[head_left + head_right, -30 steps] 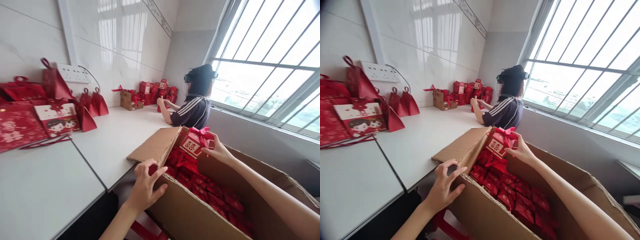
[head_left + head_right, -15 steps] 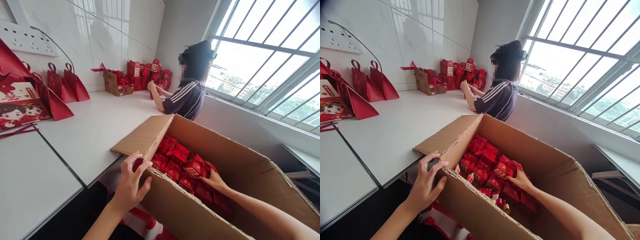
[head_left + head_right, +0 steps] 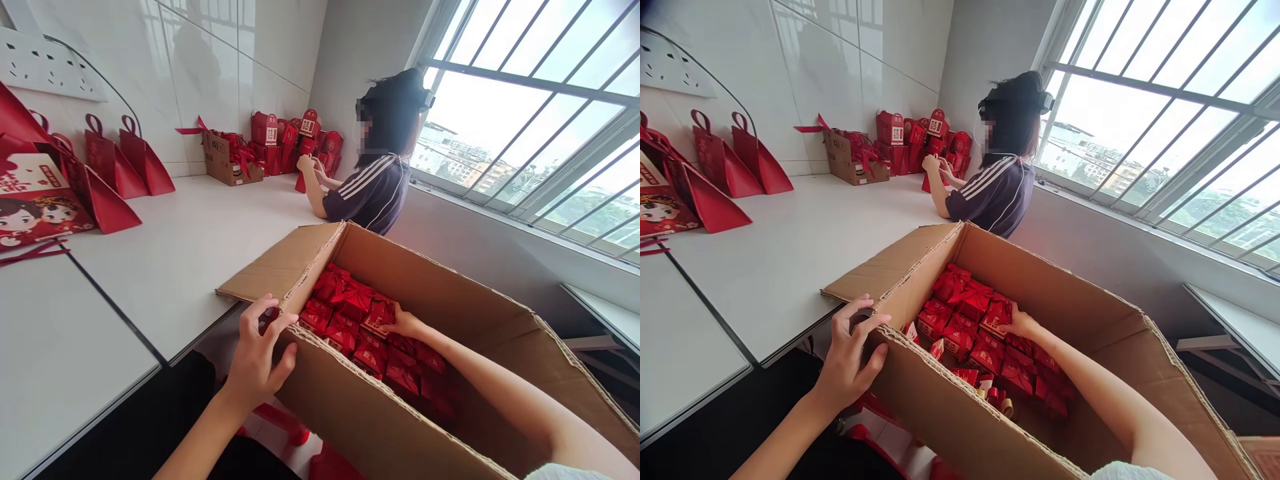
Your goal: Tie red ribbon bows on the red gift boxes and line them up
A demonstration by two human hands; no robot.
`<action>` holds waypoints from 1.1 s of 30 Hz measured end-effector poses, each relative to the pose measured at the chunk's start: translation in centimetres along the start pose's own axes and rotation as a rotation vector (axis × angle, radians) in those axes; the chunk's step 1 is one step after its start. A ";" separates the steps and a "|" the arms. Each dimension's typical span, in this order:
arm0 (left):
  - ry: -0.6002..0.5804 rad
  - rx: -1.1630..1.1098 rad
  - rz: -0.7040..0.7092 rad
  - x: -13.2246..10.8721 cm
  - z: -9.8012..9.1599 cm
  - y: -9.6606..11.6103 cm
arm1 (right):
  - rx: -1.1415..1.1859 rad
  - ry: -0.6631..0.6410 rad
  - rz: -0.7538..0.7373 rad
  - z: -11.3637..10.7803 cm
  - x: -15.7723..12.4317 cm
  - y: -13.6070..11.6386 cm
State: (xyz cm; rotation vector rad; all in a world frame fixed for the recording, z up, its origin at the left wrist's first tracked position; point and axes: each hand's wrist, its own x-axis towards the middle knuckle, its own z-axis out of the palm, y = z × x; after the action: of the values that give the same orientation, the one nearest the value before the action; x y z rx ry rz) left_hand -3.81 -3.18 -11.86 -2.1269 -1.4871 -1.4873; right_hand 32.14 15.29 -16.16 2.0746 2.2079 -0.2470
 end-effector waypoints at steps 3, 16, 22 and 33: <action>-0.007 -0.001 -0.001 0.0 -0.1 0.1 | -0.134 0.056 -0.035 -1.6 -0.8 -2.1; -0.067 -0.009 -0.018 -0.3 -0.6 0.2 | -0.280 0.144 -0.546 -2.7 1.0 -6.6; -0.067 -0.029 -0.020 -0.3 -0.6 0.3 | -0.251 0.218 -0.654 -2.3 0.8 -3.7; -0.040 -0.028 -0.010 -0.4 -0.4 0.2 | -0.363 0.138 -0.962 -0.9 -0.3 -1.7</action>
State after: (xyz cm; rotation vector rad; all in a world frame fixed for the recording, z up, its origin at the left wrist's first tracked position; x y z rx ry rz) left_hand -3.91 -3.79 -11.84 -2.1805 -1.5010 -1.4860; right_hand 30.52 15.04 -15.18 0.7643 2.8779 0.2306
